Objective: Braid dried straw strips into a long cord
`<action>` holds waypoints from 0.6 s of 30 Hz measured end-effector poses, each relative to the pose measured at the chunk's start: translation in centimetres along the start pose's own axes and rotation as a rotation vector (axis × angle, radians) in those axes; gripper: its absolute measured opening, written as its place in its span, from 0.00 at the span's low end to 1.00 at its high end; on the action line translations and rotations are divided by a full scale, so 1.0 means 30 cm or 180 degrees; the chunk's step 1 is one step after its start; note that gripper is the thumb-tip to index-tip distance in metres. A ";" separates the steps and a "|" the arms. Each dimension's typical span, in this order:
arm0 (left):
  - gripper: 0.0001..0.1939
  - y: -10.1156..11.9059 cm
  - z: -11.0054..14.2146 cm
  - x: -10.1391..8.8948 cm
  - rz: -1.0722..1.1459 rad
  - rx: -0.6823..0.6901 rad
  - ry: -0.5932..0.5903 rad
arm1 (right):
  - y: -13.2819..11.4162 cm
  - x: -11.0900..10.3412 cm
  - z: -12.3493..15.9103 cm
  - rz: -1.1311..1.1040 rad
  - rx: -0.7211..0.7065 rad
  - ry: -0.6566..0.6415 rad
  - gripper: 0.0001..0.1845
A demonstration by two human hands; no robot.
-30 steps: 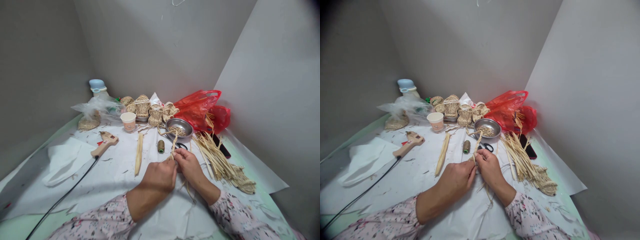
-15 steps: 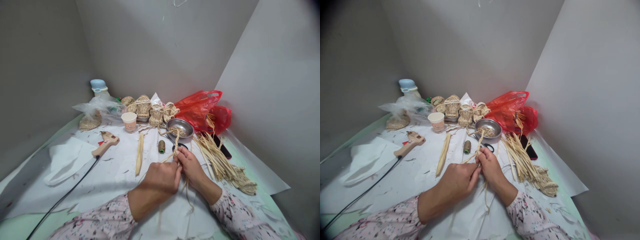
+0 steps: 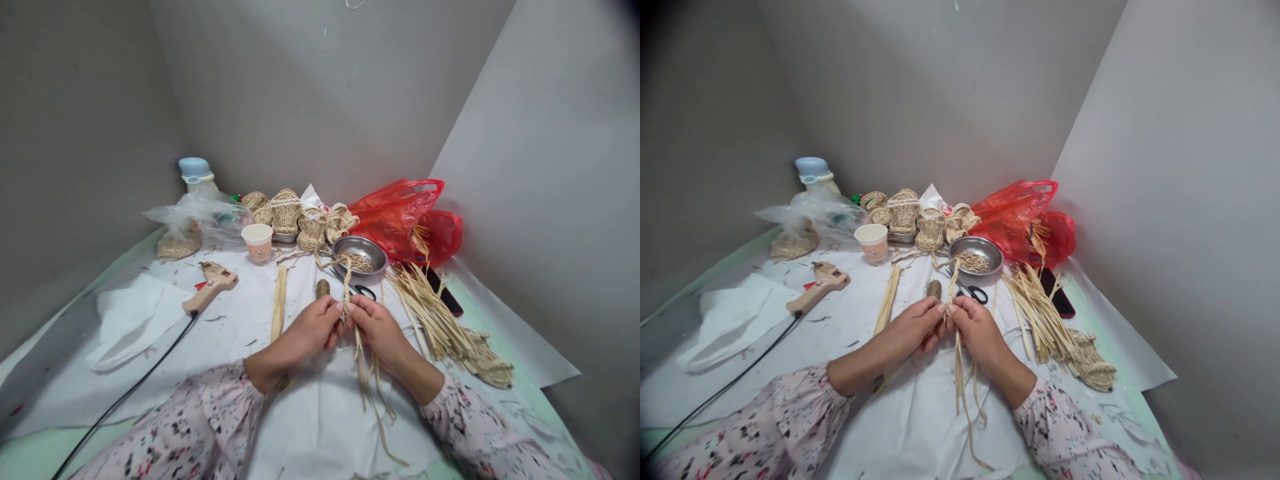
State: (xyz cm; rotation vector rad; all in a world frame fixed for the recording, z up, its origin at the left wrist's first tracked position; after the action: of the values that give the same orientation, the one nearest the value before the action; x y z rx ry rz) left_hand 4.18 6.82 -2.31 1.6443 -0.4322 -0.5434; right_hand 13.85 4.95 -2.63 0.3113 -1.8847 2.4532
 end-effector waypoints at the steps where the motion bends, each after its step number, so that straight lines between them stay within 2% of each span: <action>1: 0.16 0.003 -0.002 -0.006 -0.0108 0.0073 0.0008 | 0.001 -0.002 0.000 -0.0023 0.0015 0.0003 0.11; 6: 0.17 0.022 -0.009 -0.032 -0.0575 0.0234 -0.0050 | 0.006 -0.012 -0.001 0.0041 0.0151 0.0052 0.11; 11: 0.20 0.030 -0.002 -0.009 -0.0257 0.0087 -0.0363 | 0.006 -0.022 -0.001 0.0369 0.0180 0.0153 0.14; 15: 0.19 0.022 0.007 -0.016 -0.0135 -0.0100 -0.0210 | -0.013 -0.041 0.007 0.0799 0.0073 0.0401 0.15; 18: 0.17 0.015 0.009 -0.026 -0.0117 -0.0084 -0.0011 | -0.034 -0.048 0.013 0.1056 -0.0031 0.0529 0.15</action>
State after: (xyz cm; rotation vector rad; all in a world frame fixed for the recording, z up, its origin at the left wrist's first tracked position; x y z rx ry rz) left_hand 3.41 6.97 -1.81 1.6290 -0.3963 -0.5771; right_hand 15.47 4.98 -1.82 -0.2187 -2.0134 2.5662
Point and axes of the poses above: each hand's wrist, its own z-axis away from the middle knuckle, its own x-axis out of the palm, y = z × x, the point moved 7 cm from there along -z, towards the middle knuckle, and after that the axes turned 13 degrees about x, right-handed, at the moved point
